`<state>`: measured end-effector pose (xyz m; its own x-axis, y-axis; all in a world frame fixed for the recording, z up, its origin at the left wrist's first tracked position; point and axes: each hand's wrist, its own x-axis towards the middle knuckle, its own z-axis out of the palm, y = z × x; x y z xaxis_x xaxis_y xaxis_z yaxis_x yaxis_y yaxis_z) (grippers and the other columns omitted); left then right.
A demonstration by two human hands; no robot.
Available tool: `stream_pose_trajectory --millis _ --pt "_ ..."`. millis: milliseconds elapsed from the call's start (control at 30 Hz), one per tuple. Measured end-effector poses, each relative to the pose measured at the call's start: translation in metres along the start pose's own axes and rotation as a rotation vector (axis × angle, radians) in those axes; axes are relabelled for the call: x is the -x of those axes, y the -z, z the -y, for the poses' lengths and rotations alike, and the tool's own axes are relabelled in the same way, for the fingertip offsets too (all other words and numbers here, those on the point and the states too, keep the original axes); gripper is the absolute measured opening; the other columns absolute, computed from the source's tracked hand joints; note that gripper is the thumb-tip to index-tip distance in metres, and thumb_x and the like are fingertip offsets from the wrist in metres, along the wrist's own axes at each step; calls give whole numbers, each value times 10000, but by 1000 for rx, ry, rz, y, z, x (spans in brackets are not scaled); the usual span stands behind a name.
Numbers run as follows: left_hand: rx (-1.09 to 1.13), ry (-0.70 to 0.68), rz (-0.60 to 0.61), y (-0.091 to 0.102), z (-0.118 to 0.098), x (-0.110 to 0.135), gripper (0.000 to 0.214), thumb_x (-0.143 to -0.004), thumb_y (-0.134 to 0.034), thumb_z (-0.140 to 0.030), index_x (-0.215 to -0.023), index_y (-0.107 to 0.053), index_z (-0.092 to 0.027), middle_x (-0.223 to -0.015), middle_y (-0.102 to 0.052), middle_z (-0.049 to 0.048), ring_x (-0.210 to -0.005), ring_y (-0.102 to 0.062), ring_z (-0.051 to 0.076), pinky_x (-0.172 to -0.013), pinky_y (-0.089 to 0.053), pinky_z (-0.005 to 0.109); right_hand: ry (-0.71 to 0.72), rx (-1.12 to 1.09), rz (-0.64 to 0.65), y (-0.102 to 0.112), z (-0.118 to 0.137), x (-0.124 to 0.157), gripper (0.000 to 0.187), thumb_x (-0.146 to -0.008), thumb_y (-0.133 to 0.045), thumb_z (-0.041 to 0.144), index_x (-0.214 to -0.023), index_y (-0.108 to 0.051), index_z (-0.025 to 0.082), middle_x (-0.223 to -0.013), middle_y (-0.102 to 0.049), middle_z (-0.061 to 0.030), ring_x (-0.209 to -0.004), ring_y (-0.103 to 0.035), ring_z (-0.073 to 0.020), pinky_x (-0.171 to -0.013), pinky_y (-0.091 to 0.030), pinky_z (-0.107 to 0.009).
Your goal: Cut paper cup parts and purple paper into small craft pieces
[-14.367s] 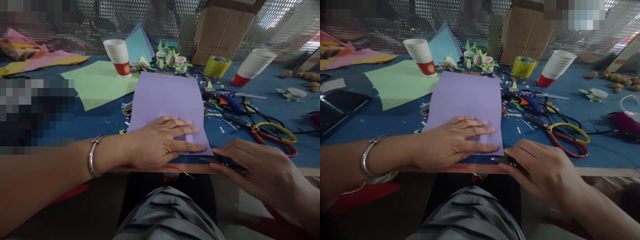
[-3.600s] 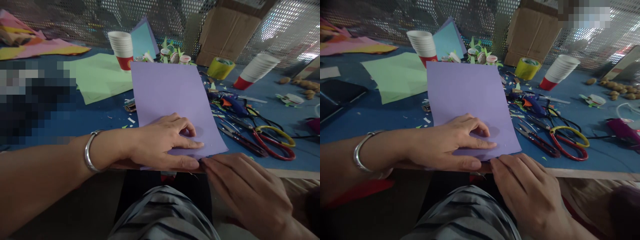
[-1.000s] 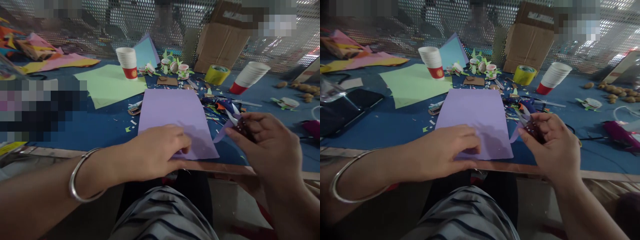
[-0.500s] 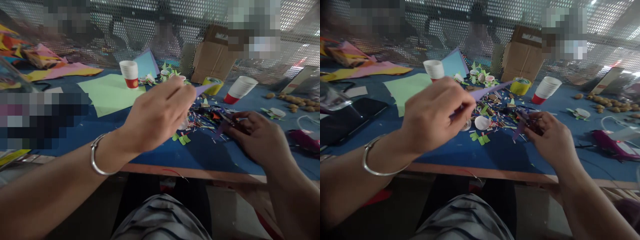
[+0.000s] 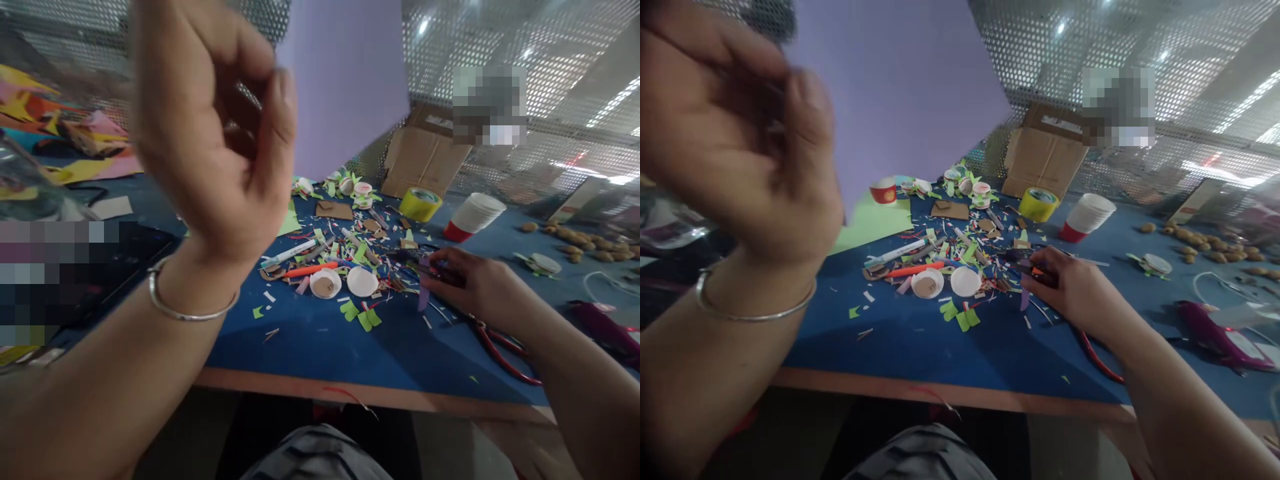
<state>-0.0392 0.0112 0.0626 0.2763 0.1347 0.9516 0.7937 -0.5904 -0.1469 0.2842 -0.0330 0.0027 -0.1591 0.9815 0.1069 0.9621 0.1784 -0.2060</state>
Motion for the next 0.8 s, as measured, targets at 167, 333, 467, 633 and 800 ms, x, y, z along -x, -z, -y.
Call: stream_pose_trajectory --millis 167,333,467,633,800 --pt "77 383 50 -9 0 23 188 -1045 -486 -360 -1057 -529 -177 -992 -558 -73 -845 -513 12 -708 -476 162 -2 67 78 -2 -3 -11 405 -874 -616 521 -1120 -648 200 -804 -685 -31 -689 -640 -187 -612 -436 -283" --pt "185 246 -68 -23 15 39 85 -996 -552 -304 -1025 -582 -230 -1043 -681 -17 -939 -612 120 -782 -520 283 -14 71 94 0 0 -15 462 -864 -584 568 -1143 -655 206 -749 -670 -26 -651 -626 -197 -578 -418 -296" --pt "351 325 -23 -28 2 42 96 -966 -574 -331 -954 -621 -248 -1054 -703 56 -955 -660 203 -725 -537 328 -17 42 53 0 2 -17 429 -863 -595 547 -1145 -644 227 -724 -654 -11 -642 -618 -191 -595 -419 -304" --pt "449 501 -117 -31 -7 40 90 -940 -618 -327 -897 -603 -249 -905 -662 26 -781 -625 152 -649 -511 271 -19 -88 -85 3 12 -18 459 -864 -617 608 -1138 -635 240 -742 -650 7 -651 -613 -151 -630 -447 -281" --pt "665 640 -86 -36 -13 41 82 -908 -666 -260 -877 -601 -221 -818 -635 -1 -750 -606 122 -654 -492 236 84 -500 -225 -1 53 -30 394 -852 -686 546 -995 -612 186 -672 -566 26 -578 -498 -99 -535 -382 -231"
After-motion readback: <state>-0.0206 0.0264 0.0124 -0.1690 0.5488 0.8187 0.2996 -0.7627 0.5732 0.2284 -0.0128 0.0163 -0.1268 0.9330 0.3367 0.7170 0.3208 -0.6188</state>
